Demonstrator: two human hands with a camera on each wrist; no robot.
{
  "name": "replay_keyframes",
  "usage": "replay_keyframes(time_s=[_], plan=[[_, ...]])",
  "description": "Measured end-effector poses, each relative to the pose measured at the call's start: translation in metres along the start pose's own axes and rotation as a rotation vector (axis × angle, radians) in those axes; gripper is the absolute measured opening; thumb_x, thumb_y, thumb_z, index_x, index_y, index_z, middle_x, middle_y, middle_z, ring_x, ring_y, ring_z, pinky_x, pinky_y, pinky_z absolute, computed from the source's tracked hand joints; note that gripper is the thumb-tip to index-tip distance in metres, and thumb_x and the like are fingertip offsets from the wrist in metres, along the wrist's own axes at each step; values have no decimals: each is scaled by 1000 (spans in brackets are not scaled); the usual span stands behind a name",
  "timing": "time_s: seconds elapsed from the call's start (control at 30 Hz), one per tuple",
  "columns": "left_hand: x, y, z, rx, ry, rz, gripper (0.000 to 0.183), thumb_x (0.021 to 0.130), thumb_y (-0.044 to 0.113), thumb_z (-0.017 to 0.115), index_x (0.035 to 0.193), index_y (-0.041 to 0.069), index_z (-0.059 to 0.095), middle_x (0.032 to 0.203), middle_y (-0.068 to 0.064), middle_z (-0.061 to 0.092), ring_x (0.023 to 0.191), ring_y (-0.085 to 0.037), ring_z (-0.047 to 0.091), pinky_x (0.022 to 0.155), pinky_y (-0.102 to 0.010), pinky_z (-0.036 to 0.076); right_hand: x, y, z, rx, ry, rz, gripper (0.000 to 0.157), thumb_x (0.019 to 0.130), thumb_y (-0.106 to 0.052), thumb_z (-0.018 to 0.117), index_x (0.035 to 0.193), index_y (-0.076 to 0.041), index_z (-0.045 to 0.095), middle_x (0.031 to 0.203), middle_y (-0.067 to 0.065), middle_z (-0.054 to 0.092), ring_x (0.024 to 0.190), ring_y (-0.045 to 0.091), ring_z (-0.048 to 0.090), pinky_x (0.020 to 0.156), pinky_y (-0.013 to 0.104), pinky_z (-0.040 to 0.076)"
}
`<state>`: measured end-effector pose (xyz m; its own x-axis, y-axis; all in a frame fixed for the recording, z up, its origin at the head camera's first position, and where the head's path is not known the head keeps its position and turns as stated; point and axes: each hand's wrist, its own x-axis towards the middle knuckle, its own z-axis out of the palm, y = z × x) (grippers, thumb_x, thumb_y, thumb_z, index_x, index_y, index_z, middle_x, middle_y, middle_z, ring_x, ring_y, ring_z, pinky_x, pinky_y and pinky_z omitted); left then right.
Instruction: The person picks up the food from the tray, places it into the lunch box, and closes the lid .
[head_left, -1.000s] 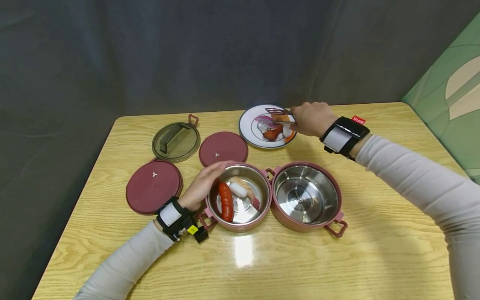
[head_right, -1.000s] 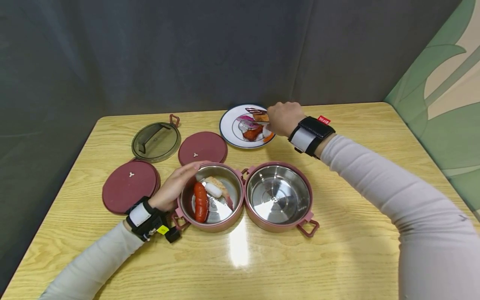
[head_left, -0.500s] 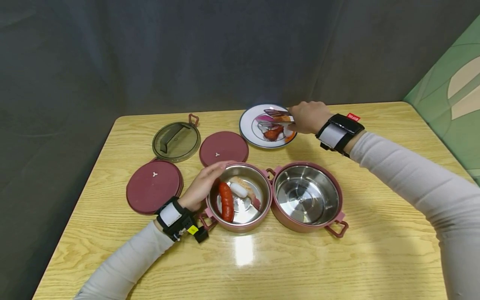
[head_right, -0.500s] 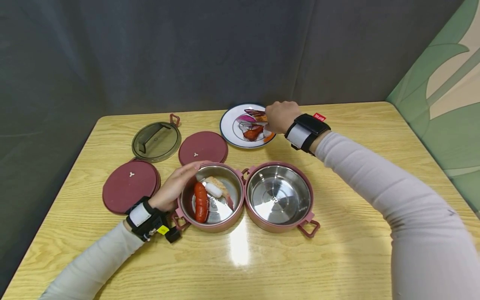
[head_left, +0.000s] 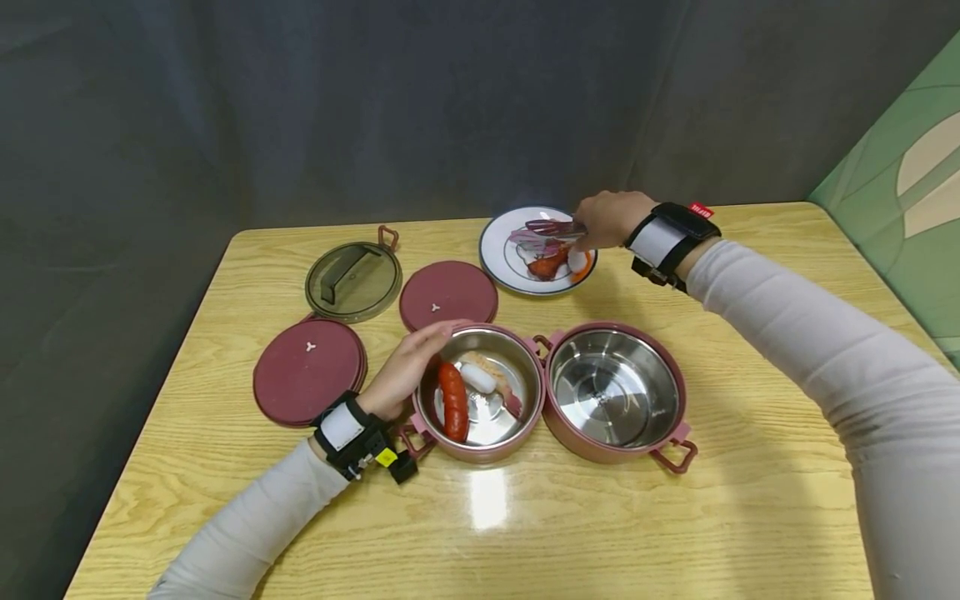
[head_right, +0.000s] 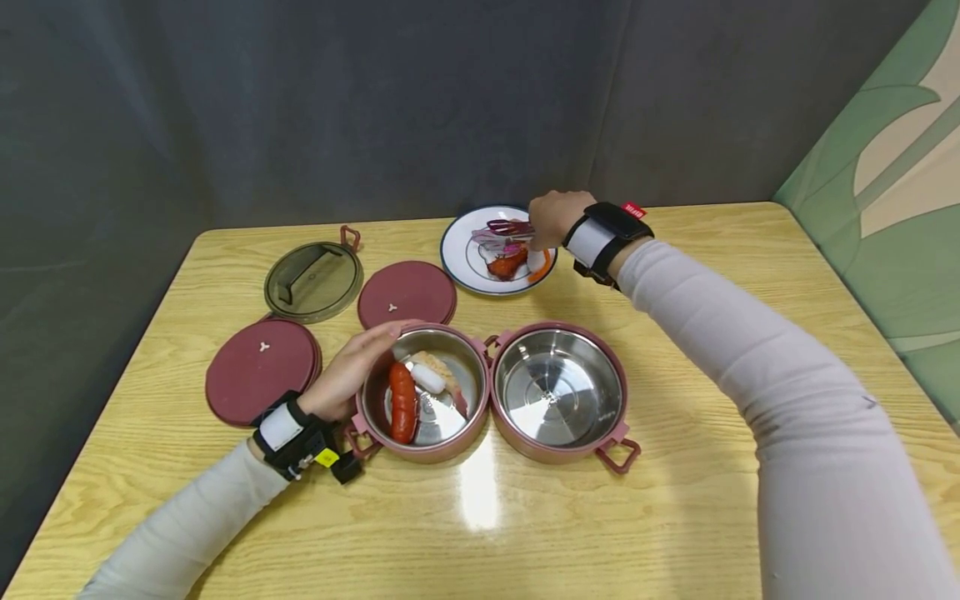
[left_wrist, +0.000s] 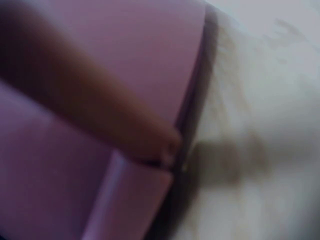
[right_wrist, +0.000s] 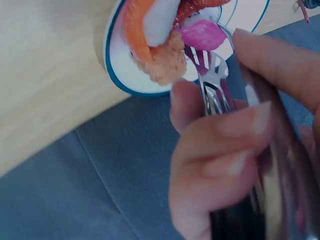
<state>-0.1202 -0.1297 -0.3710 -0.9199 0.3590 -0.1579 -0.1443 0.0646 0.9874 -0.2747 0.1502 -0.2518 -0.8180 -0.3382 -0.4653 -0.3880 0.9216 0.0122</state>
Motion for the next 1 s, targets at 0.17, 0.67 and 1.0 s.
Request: replay_keyframes(time_s=[0.17, 0.67, 1.0], plan=[[-1, 1, -1, -9, -5, 17, 42, 106, 26, 37, 141, 5, 49, 144, -13, 49, 137, -25, 39, 117, -43, 25, 2, 4, 4, 23, -7, -5, 50, 93, -32, 62, 130, 1, 57, 116, 19, 64, 94, 31, 57, 81, 47, 50], [-1, 1, 0, 9, 11, -16, 44, 106, 26, 37, 143, 3, 46, 145, -15, 47, 137, -27, 38, 118, -45, 24, -2, 9, 21, 88, 74, -24, 40, 96, -26, 60, 127, -1, 60, 96, 12, 60, 84, 29, 53, 65, 36, 38], [-1, -1, 0, -22, -5, 12, 42, 106, 25, 37, 140, 4, 50, 144, -13, 49, 137, -24, 39, 117, -43, 25, -6, 15, 23, 83, 122, -69, 40, 96, -25, 61, 128, -2, 59, 98, 13, 63, 80, 28, 54, 65, 36, 41]])
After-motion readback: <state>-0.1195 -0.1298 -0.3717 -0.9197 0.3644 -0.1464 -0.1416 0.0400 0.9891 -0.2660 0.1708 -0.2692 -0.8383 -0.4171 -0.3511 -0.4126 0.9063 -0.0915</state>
